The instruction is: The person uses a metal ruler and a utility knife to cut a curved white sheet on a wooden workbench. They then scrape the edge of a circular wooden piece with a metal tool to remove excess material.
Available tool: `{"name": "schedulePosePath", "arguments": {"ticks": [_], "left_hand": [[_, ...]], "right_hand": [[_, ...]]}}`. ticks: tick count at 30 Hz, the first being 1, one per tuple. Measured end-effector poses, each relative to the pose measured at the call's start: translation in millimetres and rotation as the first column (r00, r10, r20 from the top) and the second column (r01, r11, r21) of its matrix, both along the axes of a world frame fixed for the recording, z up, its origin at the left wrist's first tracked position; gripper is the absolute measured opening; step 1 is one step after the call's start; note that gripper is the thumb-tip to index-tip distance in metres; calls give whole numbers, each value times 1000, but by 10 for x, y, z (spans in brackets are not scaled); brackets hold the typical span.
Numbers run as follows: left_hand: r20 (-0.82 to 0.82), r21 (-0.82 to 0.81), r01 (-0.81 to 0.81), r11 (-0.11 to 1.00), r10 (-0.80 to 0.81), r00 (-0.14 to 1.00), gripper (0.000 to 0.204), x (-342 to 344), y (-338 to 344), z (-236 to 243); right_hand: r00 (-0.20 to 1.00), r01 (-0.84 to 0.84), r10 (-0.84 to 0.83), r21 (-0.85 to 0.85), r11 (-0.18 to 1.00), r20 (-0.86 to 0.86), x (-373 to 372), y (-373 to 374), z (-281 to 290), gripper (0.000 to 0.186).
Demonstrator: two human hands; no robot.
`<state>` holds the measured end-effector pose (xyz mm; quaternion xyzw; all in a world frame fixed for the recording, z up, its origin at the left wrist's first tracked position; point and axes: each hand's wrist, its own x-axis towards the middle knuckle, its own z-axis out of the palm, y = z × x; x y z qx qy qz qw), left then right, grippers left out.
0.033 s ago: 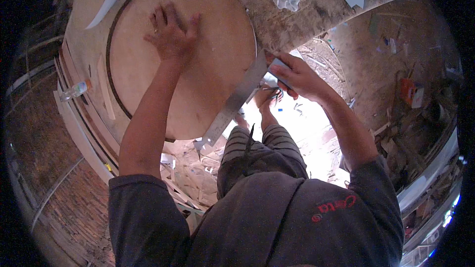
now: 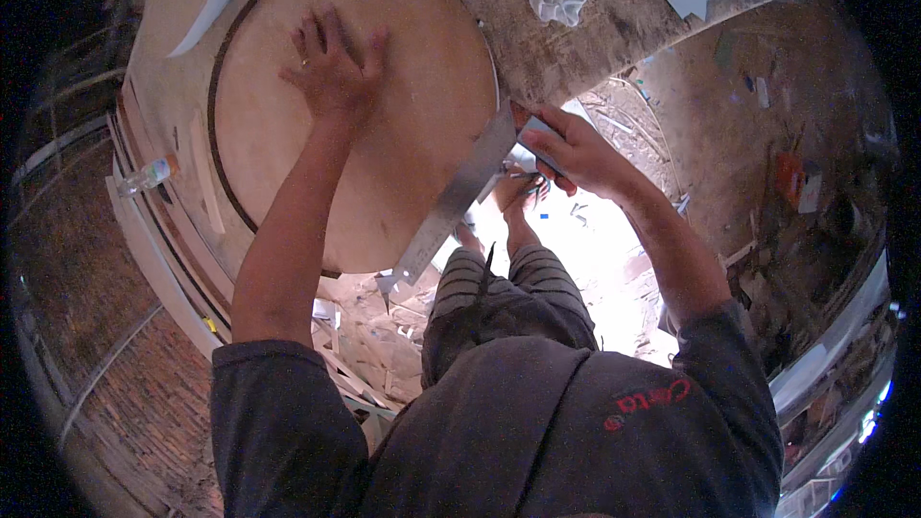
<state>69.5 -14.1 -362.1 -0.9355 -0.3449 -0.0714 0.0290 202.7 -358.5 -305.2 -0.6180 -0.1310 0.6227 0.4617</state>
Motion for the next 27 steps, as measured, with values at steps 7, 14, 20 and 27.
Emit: {"name": "schedulePosePath", "arguments": {"ticks": [7, 14, 20, 27], "left_hand": [[5, 15, 18, 1000, -18, 1000, 99, 54, 16, 34], [8, 23, 4, 1000, -4, 1000, 98, 25, 64, -15], [26, 34, 28, 999, -29, 999, 97, 52, 37, 31], [36, 34, 38, 999, -39, 999, 96, 71, -30, 76]], "right_hand": [[999, -44, 44, 44, 998, 5, 350, -3, -72, 40], [997, -75, 75, -18, 997, -21, 535, 65, -51, 41], [987, -157, 155, 30, 987, 49, 528, 291, -32, 37], [985, -164, 161, 53, 985, 59, 656, 364, -129, 34]]}}
